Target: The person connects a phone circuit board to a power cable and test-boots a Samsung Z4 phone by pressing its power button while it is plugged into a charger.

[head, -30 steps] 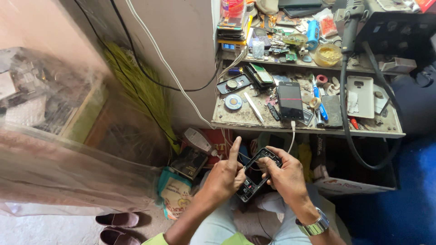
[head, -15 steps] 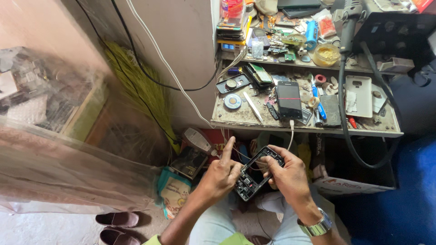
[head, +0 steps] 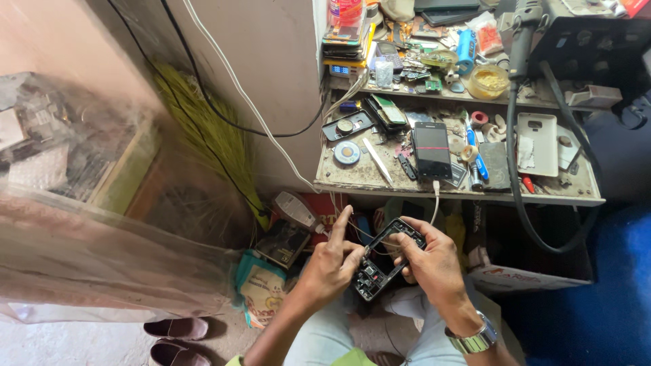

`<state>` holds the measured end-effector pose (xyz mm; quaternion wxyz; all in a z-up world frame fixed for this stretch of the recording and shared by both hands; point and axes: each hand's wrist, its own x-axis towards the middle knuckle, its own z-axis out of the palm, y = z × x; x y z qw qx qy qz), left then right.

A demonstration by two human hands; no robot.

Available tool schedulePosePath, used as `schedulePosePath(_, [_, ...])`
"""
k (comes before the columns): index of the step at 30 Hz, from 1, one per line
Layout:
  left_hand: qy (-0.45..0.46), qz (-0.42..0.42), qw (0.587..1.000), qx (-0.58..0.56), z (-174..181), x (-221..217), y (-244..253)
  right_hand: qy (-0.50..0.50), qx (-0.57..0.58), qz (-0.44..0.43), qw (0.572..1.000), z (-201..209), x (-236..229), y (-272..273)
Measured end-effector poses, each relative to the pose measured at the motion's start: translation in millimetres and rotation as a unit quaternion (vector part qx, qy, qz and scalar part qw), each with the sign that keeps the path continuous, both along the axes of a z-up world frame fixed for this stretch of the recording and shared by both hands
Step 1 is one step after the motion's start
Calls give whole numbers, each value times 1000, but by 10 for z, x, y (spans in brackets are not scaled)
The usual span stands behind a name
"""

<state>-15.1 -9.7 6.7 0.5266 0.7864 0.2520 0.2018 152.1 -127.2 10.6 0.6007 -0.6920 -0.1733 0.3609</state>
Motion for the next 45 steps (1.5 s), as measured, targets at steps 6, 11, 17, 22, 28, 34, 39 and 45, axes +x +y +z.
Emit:
schedulePosePath(6, [3, 41, 999, 15, -41, -24, -36, 1, 11, 7, 1000, -21, 22, 15])
schedulePosePath(11, [-23, 32, 995, 87, -70, 53, -62, -33, -7, 14, 999, 14, -4, 19])
schedulePosePath(17, [29, 20, 986, 163, -83, 19, -106, -59, -21, 0, 998, 20, -96, 33])
schedulePosePath(22, [-21, 20, 996, 84, -115, -29, -148, -67, -29, 2, 997, 1, -107, -44])
schedulePosePath(28, [-68, 38, 997, 2, -199, -42, -221, -32, -14, 16, 999, -88, -116, -167])
schedulePosePath(34, [-72, -4, 990, -120, -217, -177, -251, -41, -12, 111, 993, 88, 226, -179])
schedulePosePath(39, [-82, -53, 982, -162, -200, -194, -356, 154, -48, 276, 948, 262, 332, 68])
schedulePosePath(45, [-78, -84, 990, -79, -122, -278, -377, 260, 11, 297, 919, 143, 293, 175])
